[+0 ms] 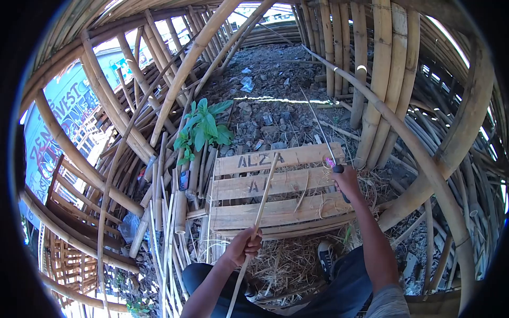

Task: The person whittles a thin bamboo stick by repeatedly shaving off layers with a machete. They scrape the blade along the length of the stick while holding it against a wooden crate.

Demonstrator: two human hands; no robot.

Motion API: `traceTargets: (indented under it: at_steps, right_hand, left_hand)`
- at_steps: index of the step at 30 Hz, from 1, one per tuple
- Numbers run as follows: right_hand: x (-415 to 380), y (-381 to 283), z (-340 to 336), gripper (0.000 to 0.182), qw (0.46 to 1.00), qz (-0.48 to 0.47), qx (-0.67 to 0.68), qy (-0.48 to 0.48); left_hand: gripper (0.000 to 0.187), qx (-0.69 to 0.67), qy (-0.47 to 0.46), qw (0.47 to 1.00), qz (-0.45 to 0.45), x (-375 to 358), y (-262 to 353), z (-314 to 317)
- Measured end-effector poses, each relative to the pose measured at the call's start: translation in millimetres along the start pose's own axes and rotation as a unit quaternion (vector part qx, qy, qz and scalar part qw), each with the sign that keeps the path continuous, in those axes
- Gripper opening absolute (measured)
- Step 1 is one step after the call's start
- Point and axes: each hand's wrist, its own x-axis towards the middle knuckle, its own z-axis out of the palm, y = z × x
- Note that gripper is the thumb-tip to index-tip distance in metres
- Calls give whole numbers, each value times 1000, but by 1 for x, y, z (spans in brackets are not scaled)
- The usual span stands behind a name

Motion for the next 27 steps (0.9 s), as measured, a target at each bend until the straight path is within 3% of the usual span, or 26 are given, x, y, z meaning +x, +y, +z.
traceTargets:
  at_steps: [1, 3, 4, 6, 8, 10, 11, 13, 14, 16, 20, 21, 22, 23, 26, 27]
  right_hand:
    - [-5, -5, 6, 13, 999, -25, -42, 12]
    - [-9, -5, 14, 14, 982, -86, -165, 31]
    - [-13, -3, 19, 14, 982, -85, -166, 31]
    - [-23, 0, 31, 17, 933, -261, -249, 6]
    - [-34, 3, 46, 19, 927, -256, -273, -30]
    - [-56, -8, 66, 21, 870, -288, -389, -95]
    - [-63, -4, 76, 21, 871, -287, -388, -95]
    - [-75, 6, 95, 22, 833, -312, -431, -154]
    - [-81, 6, 104, 22, 834, -310, -430, -155]
    - [-92, 4, 116, 22, 841, -257, -433, -199]
    - [-73, 14, 115, 23, 824, -261, -469, -183]
    - [-59, 15, 109, 23, 833, -272, -462, -135]
    - [-40, 13, 102, 24, 867, -212, -442, -87]
    - [-23, 13, 94, 24, 894, -151, -420, -39]
    - [10, 36, 62, 24, 909, -136, -393, 25]
    - [7, 37, 60, 24, 908, -136, -396, 29]
  left_hand:
    - [29, -58, -2, 998, -12, -1, 0, -2]
    - [30, -37, 9, 999, 5, 0, 0, -4]
    - [31, -15, 18, 1000, 19, -1, 0, -5]
    - [32, -16, 14, 1000, 12, -1, 1, -7]
    - [32, -16, 9, 1000, 5, 0, 0, -8]
    - [33, 33, 26, 999, 12, 2, -2, -8]
    - [33, 33, 26, 999, 11, 2, -4, -5]
    - [36, 150, 120, 978, 80, 2, -9, 5]
    - [36, 151, 122, 978, 78, 5, -15, 3]
    - [36, 307, 173, 917, 186, 11, -25, -3]
    - [35, 426, 206, 856, 206, 5, -34, -13]
    - [34, 428, 195, 863, 183, 4, -40, -19]
    - [32, 430, 181, 870, 161, 4, -42, -22]
    - [30, 262, 132, 951, 95, -8, -37, -6]
    - [28, 219, 68, 969, 93, -12, -29, 5]
    - [33, 154, 38, 987, 34, -13, -19, 8]
